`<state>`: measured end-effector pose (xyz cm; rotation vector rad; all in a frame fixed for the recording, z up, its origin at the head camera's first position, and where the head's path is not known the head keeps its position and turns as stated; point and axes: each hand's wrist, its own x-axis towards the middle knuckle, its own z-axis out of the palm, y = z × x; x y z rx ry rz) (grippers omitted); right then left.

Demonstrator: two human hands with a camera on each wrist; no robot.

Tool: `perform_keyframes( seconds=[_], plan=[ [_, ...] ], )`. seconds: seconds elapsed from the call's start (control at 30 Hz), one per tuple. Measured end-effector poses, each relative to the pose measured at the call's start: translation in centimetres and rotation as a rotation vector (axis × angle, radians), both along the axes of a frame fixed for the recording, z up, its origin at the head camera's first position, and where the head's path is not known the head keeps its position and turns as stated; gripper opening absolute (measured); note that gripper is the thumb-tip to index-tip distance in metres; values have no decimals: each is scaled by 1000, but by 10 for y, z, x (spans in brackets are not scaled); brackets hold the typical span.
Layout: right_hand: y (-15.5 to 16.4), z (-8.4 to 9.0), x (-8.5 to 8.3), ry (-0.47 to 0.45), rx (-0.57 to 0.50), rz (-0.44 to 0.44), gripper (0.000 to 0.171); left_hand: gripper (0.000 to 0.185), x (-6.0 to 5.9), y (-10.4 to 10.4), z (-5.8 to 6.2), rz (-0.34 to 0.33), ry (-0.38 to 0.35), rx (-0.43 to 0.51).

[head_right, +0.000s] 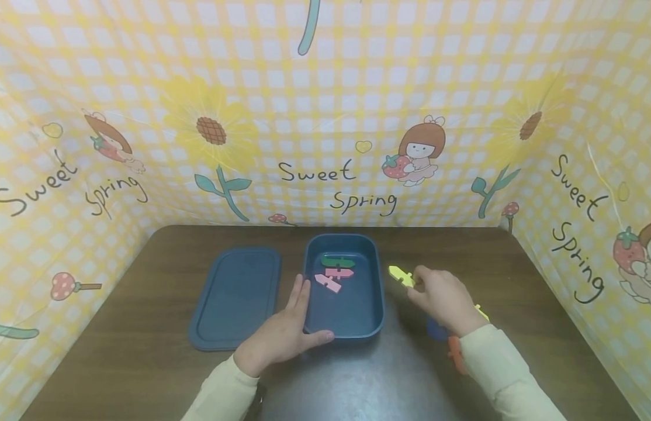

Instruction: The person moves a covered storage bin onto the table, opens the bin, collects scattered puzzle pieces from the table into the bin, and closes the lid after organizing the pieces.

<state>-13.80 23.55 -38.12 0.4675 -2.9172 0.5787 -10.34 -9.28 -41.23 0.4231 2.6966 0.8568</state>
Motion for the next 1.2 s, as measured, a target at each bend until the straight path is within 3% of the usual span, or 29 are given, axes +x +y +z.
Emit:
perform_keyframes(
  seconds=[0.43, 0.57, 1.2],
  plan=[
    [-32, 12, -5, 0, -9, 46, 15, 120, -3, -1, -3, 2, -1, -5],
    [-43, 14, -9, -42, -10, 61, 16, 119, -3, -1, -4, 3, 9, -6],
    [-72, 7, -22, -148, 35, 75, 19, 119, -1, 0, 2, 11, -17, -10]
  ],
)
